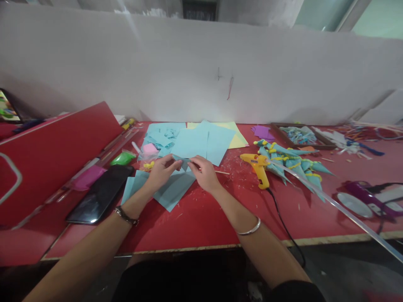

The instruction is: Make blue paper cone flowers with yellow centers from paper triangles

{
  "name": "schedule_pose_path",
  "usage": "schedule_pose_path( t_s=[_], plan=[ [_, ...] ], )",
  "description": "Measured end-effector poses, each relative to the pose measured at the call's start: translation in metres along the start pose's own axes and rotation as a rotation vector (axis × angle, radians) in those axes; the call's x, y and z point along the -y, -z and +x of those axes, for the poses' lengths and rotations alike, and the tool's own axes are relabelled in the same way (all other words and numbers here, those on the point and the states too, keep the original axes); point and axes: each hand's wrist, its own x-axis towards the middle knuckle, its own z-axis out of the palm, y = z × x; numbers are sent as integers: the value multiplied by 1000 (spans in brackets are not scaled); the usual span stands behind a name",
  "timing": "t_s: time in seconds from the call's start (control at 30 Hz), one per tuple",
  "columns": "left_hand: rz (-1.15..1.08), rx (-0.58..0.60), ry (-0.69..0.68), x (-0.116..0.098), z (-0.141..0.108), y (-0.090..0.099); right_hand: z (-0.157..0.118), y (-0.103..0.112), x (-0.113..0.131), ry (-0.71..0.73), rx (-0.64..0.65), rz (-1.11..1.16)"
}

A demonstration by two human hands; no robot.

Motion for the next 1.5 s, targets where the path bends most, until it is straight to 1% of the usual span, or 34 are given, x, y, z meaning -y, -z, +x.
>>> schedule_pose_path(
  t_s=[0.07, 0.13, 0.27, 0.33, 0.47, 0.7, 0.83, 0.93, 1.07, 1.17, 1.3, 1.37, 1.5],
  plan=[
    [-64, 15, 35, 1, 0, -1, 0, -1, -1, -37, -18, 20],
    [-140, 19, 84, 3, 0, -2, 0, -3, -3, -66, -9, 17],
    [-247, 27, 153, 8, 1, -4, -1, -5, -5, -82, 86, 4],
    [-274, 23, 161, 9, 2, -5, -1, -5, -6, -87, 117, -6],
    [-304, 6, 173, 5, 1, -5, 0, -4, -6, -84, 122, -28],
    [-405, 11, 208, 2, 1, -4, 0, -2, -5, -127, 158, 68],
    [-439, -20, 228, 6, 2, -4, -1, -3, -4, -178, 231, 154],
    [-465, -46, 248, 8, 2, -4, -1, -4, -4, -211, 268, 161],
    [-508, -80, 264, 11, 3, -6, -1, -5, -5, -157, 255, 130],
    [-550, -105, 250, 12, 3, -8, 0, -6, -5, -144, 244, 139],
    [-561, -124, 228, 12, 3, -7, 0, -6, -6, -139, 283, 186],
    [-516, -103, 213, 10, 3, -5, 0, -7, -6, -136, 281, 196],
    [-276, 110, 145, 5, 2, -4, 0, -7, -9, -151, 234, 207]
  ],
)
